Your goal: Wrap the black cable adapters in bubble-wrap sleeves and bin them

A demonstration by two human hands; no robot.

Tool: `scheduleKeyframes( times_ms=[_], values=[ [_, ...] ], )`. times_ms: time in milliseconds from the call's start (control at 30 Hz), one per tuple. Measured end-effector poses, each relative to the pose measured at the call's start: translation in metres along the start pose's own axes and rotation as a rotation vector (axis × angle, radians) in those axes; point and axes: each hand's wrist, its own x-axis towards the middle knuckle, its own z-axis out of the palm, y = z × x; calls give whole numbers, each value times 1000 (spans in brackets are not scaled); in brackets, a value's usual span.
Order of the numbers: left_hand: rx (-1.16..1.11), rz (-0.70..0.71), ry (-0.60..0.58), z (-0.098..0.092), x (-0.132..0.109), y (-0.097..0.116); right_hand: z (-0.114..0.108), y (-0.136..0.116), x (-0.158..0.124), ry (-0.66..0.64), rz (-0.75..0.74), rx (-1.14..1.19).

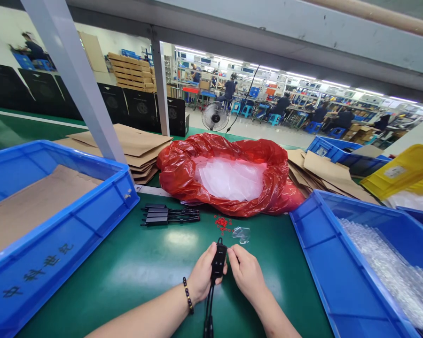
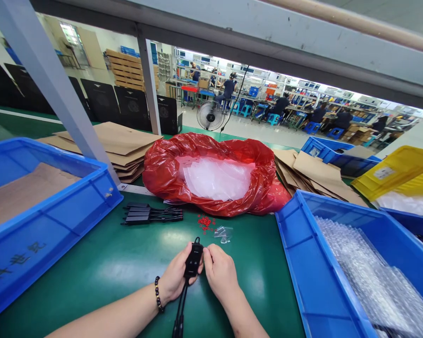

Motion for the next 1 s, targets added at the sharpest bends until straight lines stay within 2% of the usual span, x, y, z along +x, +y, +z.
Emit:
scheduleKeyframes(
  times_ms=[167,400,633,900,1000],
  values=[
    [-12,10,-1,0,0,-1,2,0,0,28,-35,-68],
    [-26,2,-5,-1,0,-1,-2,-3,2,-40,26,61],
    [-17,15,-6,0,-1,1,0,-3,1,-25,42,23],
    [-19,-3,-9,1,-2,2,-3,-4,3,-137,139,289],
    [-19,-6,-4,1,-2,2,-2,-4,3,-140,162,297]
  ],
)
